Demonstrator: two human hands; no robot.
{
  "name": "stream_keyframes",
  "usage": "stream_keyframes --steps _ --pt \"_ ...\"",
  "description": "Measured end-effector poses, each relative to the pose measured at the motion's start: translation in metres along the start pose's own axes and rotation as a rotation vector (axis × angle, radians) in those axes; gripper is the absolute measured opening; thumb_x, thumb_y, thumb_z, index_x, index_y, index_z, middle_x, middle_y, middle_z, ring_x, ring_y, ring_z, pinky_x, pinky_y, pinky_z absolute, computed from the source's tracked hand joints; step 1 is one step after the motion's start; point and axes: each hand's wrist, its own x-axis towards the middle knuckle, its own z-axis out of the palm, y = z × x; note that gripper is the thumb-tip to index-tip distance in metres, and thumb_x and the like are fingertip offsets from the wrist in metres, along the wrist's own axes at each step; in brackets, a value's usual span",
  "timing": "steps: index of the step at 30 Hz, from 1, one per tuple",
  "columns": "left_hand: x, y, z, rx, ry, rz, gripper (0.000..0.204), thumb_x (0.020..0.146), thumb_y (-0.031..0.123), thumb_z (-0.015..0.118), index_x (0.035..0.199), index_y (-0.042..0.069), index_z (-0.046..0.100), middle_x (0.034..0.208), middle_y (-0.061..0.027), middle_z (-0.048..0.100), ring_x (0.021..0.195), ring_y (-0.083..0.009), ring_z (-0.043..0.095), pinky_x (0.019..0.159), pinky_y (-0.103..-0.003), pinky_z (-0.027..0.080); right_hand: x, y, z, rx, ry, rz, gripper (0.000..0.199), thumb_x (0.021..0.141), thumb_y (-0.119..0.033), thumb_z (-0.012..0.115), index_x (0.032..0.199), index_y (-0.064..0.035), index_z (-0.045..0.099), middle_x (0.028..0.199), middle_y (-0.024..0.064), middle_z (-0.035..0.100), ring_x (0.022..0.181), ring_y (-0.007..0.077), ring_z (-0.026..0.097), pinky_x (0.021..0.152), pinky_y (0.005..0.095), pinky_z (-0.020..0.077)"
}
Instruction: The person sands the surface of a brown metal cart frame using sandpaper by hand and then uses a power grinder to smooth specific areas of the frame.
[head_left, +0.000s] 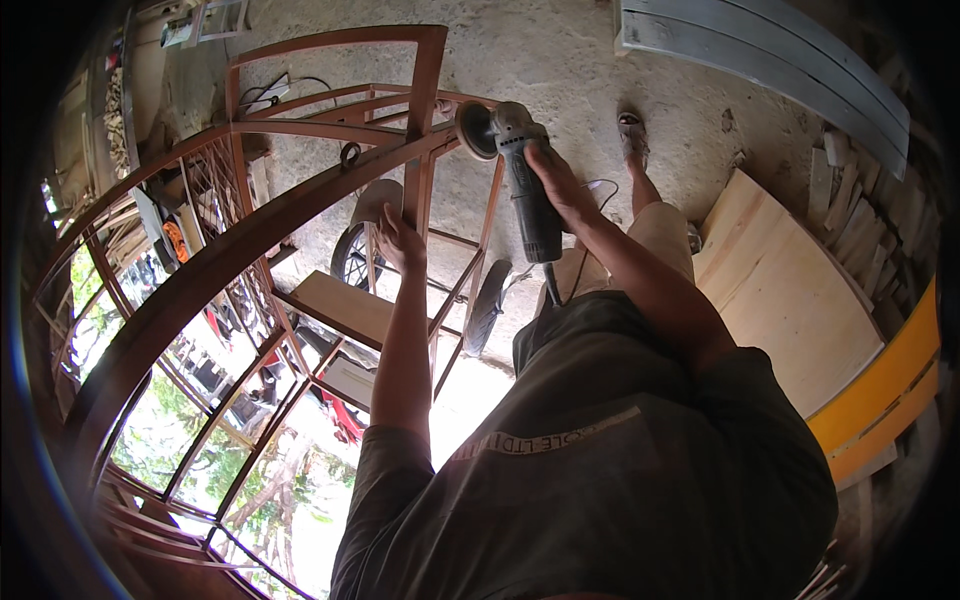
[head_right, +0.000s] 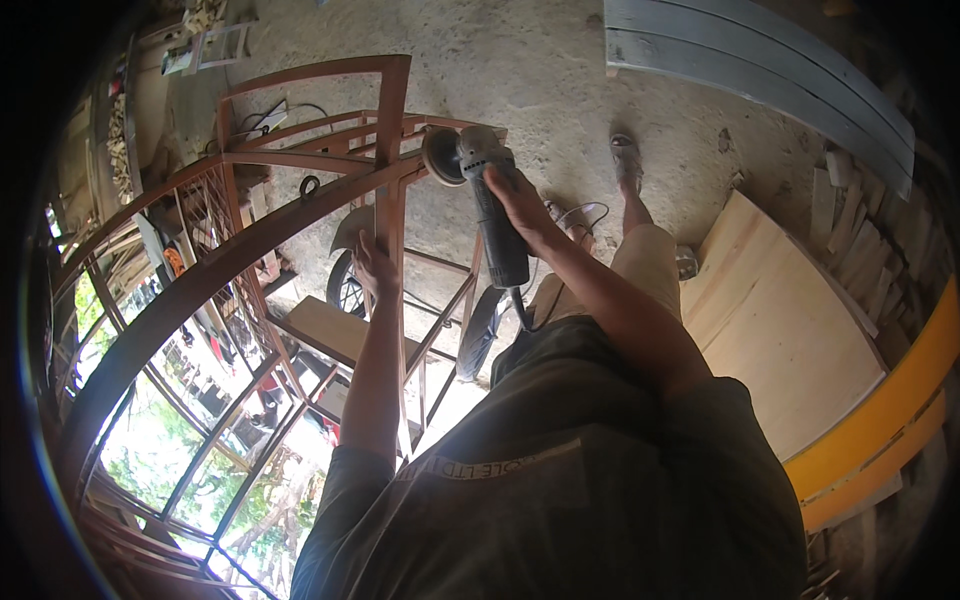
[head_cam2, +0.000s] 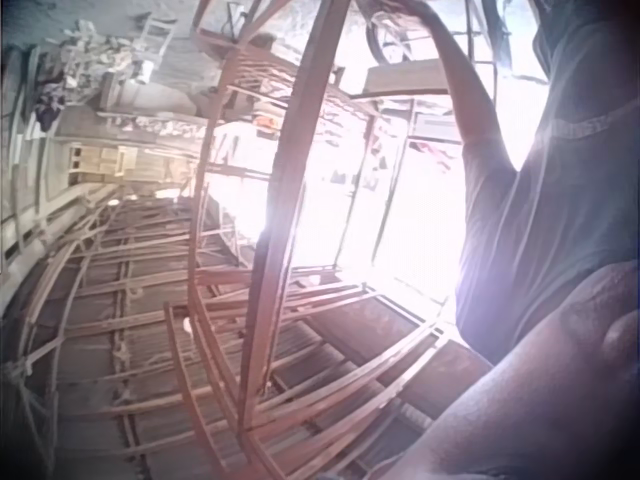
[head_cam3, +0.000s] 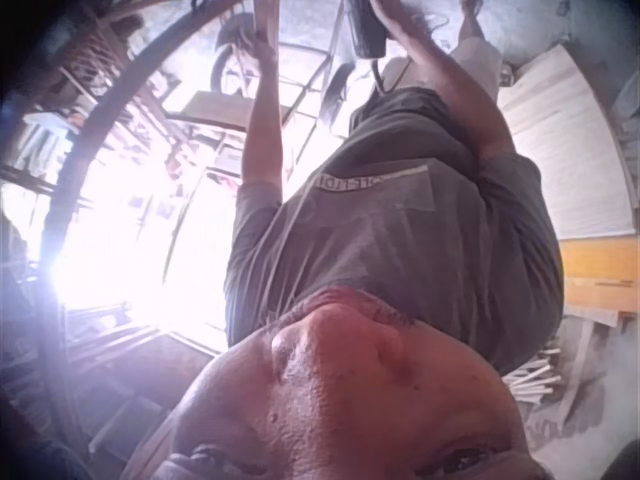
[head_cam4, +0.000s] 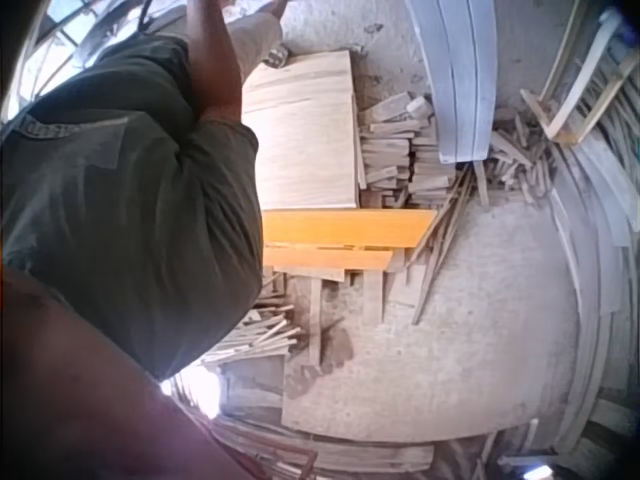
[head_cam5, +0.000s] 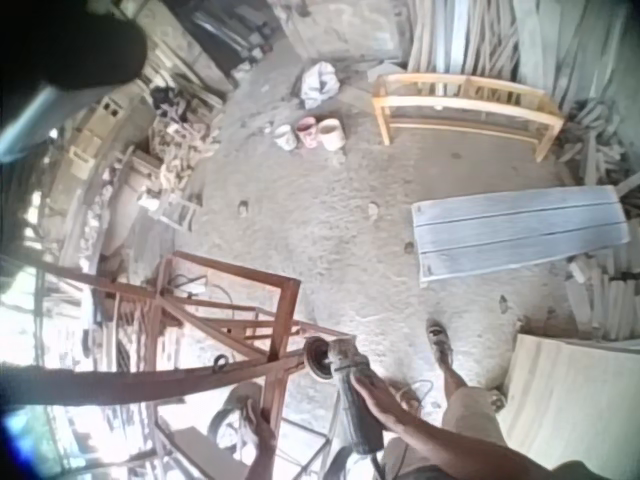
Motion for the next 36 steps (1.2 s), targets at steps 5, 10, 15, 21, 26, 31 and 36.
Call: stream_keyframes --steps 5,10,15,21,26,31,36 --pt "-0.001 0.001 0.000 -0.014 -0.013 -0.043 0.064 0.104 0.051 0.028 0.130 0.003 0.062 0.131 -0.0226 0.060 0.121 -0.0433 0.052 0.107 -0.051 0.035 0.001 0.001 0.029 -0.087 0.021 0.066 0.058 0.089 -0.050 0.072 0.121 -0.0048 0.056 0.092 0.0005 0.057 0.077 0.0088 0.055 0.066 0.0287 0.0493" --pt "-0.001 0.003 0.001 0.019 0.021 0.014 0.063 0.105 0.049 0.027 0.129 0.004 0.063 0.127 -0.0223 0.062 0.122 -0.0423 0.050 0.109 -0.050 0.032 0.007 0.010 0.036 -0.050 0.034 0.119 0.055 0.089 -0.047 0.073 0.121 -0.0065 0.056 0.090 0.0004 0.057 0.075 0.0094 0.055 0.065 0.0296 0.0499" --pt "0.000 0.003 0.001 0.034 0.037 0.052 0.061 0.105 0.047 0.027 0.126 0.003 0.064 0.121 -0.0222 0.064 0.117 -0.0408 0.053 0.107 -0.049 0.033 0.010 0.016 0.033 -0.039 0.045 0.121 0.053 0.089 -0.047 0.072 0.120 -0.0072 0.057 0.091 0.0012 0.058 0.076 0.0101 0.057 0.065 0.0296 0.0502" --pt "0.000 0.016 -0.007 -0.021 0.007 -0.013 0.060 0.105 0.045 0.029 0.124 0.002 0.065 0.117 -0.0218 0.065 0.114 -0.0397 0.054 0.105 -0.049 0.035 0.011 0.017 0.032 -0.074 0.050 0.090 0.053 0.089 -0.048 0.073 0.119 -0.0072 0.058 0.091 0.0011 0.059 0.075 0.0104 0.058 0.065 0.0291 0.0500" --pt "0.000 0.025 -0.014 -0.030 -0.013 -0.033 0.059 0.105 0.044 0.029 0.124 0.001 0.065 0.119 -0.0215 0.065 0.114 -0.0402 0.054 0.104 -0.049 0.036 0.014 0.021 0.030 -0.079 0.053 0.043 0.051 0.088 -0.047 0.074 0.118 -0.0078 0.059 0.090 0.0008 0.059 0.075 0.0102 0.059 0.064 0.0293 0.0514" --pt "0.001 0.021 -0.012 -0.012 -0.038 -0.055 0.060 0.105 0.044 0.028 0.125 0.001 0.064 0.123 -0.0208 0.064 0.117 -0.0407 0.053 0.106 -0.050 0.035 0.015 0.029 0.032 -0.019 0.093 0.098 0.046 0.090 -0.043 0.073 0.117 -0.0084 0.060 0.090 -0.0008 0.059 0.080 0.0091 0.059 0.067 0.0299 0.0534" --pt "0.001 0.013 -0.008 -0.036 -0.075 -0.051 0.060 0.105 0.044 0.028 0.128 0.002 0.063 0.127 -0.0205 0.063 0.119 -0.0407 0.052 0.107 -0.050 0.034 0.013 0.040 0.034 -0.089 0.092 -0.065 0.059 0.088 -0.047 0.075 0.125 -0.0052 0.056 0.096 0.0018 0.061 0.081 0.0107 0.057 0.072 0.0293 0.0491"
